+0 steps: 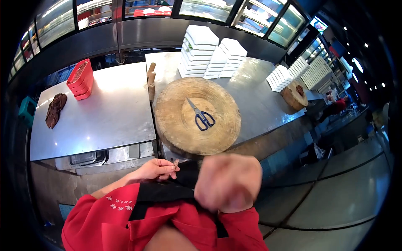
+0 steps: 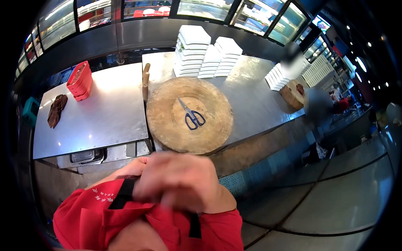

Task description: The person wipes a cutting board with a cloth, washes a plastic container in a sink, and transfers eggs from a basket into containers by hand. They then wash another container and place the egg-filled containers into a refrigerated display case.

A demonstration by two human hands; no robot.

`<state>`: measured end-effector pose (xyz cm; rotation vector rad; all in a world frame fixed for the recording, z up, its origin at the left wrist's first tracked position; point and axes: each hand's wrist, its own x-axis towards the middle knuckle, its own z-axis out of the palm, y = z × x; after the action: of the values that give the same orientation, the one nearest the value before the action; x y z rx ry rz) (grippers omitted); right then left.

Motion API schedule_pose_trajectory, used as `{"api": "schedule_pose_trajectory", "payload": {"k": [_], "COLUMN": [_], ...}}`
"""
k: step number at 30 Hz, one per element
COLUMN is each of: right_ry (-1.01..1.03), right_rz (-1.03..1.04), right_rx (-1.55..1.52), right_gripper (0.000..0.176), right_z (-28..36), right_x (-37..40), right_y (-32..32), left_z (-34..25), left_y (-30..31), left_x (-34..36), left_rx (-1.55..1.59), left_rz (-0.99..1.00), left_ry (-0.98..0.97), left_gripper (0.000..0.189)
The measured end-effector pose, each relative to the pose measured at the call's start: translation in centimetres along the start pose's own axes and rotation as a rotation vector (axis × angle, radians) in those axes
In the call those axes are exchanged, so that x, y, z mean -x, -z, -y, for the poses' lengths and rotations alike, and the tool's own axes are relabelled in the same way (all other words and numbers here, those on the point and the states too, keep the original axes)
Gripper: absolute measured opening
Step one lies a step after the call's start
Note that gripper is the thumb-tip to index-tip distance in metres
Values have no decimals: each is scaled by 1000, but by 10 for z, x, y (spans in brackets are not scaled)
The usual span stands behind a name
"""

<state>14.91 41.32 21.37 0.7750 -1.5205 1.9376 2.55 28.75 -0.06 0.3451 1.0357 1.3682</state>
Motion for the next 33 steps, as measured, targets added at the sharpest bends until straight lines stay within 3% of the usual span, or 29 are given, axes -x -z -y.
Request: {"api": "schedule_pose_trajectory", "payload": {"k": [2,4,7,8,10,14,18,22,24,28,33], "right_ry": [-489,-534,-691,-770,-754,-757,-729,-496,-455,-317,-301], "right_rz": [-334,-481,-735,-714,-699,-716,-1030,-1368,-1387,-1610,-1706], "right_rx": [-130,-371,-206,-152,-192,-110,39,-75,-62,-177,-236], "right_gripper": [35,29,19,22,20,16,14,16,20,22,23], "right_z": [-7,-39,-75,-81,-74,-49,-7,33,45,57,69], "right_x": [31,62,125,149,171,200,224,264,293,329,349], "right_y": [25,57,84,92,88,103,121,142,154,175,226], "left_z": [-11,-10,-14,-16,-18,-11,-9,16,5,-30,-97], "left_y": [-9,-13,-28,-35,-54,-88,-143,-161,-190,-246,-358], "left_x": [-1,-10,-24,-29,-43,-85,-116,-172,-195,-231,-221], "left_rx": [-65,-76,-127,-197,-244,-315,-503,51,183,261,373], "left_rz": [8,19,61,65,76,327,265,218,9,510,829], "left_ry": [21,54,49,55,81,131,274,441,500,365,305], "left_gripper": [22,22,20,19,18,22,20,22,23,39,60]}}
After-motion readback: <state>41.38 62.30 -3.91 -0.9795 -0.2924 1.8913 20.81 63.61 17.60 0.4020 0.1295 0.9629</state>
